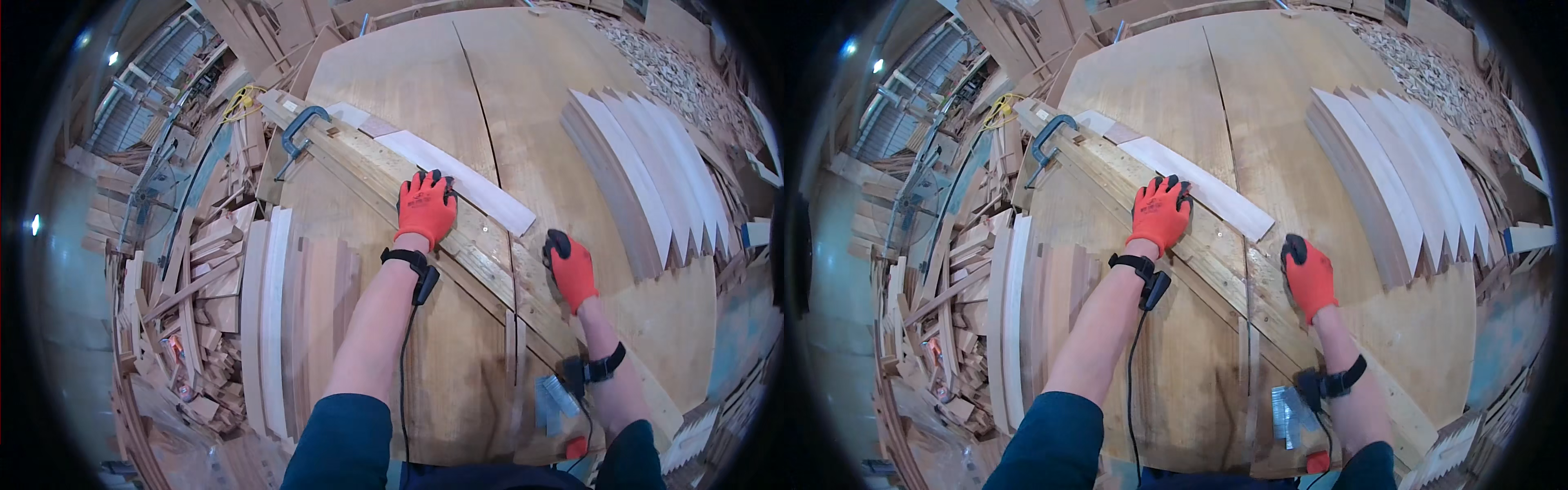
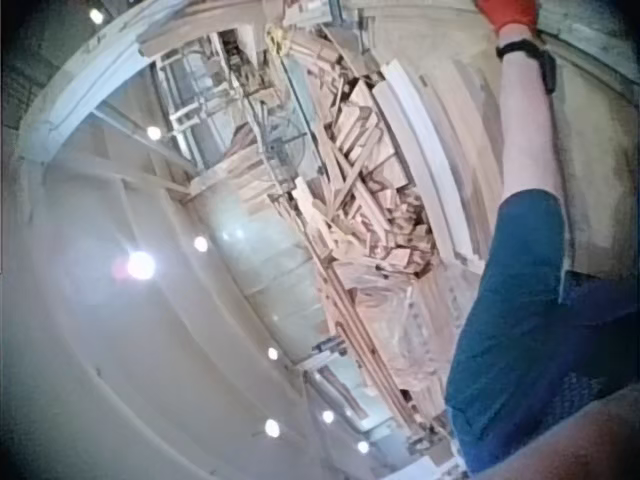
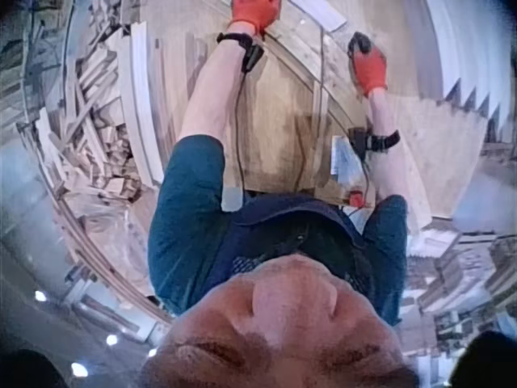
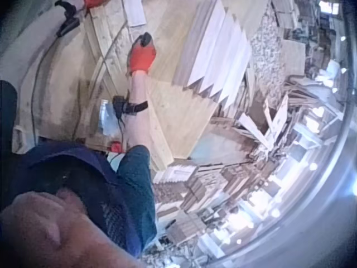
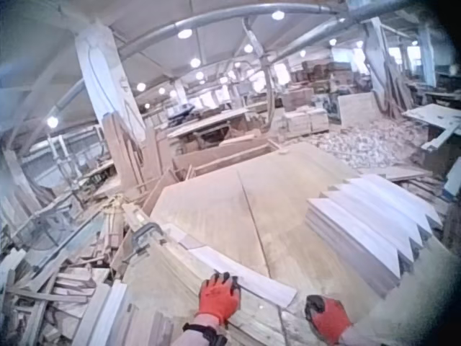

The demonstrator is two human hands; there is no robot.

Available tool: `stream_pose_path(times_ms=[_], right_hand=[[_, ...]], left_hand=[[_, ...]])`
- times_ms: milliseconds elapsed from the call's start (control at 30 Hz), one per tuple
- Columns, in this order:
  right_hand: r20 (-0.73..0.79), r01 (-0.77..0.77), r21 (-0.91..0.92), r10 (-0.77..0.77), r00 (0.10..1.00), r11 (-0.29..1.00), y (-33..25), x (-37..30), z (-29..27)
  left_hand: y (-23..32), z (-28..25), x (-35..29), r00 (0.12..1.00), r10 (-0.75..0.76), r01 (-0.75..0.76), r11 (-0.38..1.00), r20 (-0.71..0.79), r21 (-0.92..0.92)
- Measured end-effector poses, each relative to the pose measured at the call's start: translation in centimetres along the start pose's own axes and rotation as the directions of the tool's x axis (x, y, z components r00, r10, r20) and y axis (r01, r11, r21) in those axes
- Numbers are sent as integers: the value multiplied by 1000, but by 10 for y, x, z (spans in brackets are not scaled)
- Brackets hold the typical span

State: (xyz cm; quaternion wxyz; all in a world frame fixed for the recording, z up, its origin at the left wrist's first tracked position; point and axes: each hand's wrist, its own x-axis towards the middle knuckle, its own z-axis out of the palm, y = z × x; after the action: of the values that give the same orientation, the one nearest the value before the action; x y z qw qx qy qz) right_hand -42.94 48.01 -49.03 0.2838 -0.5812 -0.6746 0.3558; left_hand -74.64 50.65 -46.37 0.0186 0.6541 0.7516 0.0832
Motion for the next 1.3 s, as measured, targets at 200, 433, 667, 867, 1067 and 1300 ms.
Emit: stream_pose_path(times_ms=[200,433,667,867,1067,1300], right_hand=[[-78,174,-119,-184,980,978,-14,-47,8],[-134,173,-111,-188,973,979,-10,-60,28],[-255,135,-76,-150,955,988,29,-93,75],[-307,84,9,-77,949,996,51,-105,107],[-391,74,13,-63,918,997,70,-110,125],[-320,100,157,-45,946,983,47,-122,123]], left_hand=[[-14,9,5,1000,-8,8,1000,-4,-12],[-13,11,1,996,27,-26,1000,-85,13],[-31,27,-21,992,108,-109,994,-57,-10],[-54,49,-30,986,151,-151,989,-74,8],[-57,52,-38,980,190,-190,982,-55,1],[-67,59,-47,978,192,-193,981,-87,-7]])
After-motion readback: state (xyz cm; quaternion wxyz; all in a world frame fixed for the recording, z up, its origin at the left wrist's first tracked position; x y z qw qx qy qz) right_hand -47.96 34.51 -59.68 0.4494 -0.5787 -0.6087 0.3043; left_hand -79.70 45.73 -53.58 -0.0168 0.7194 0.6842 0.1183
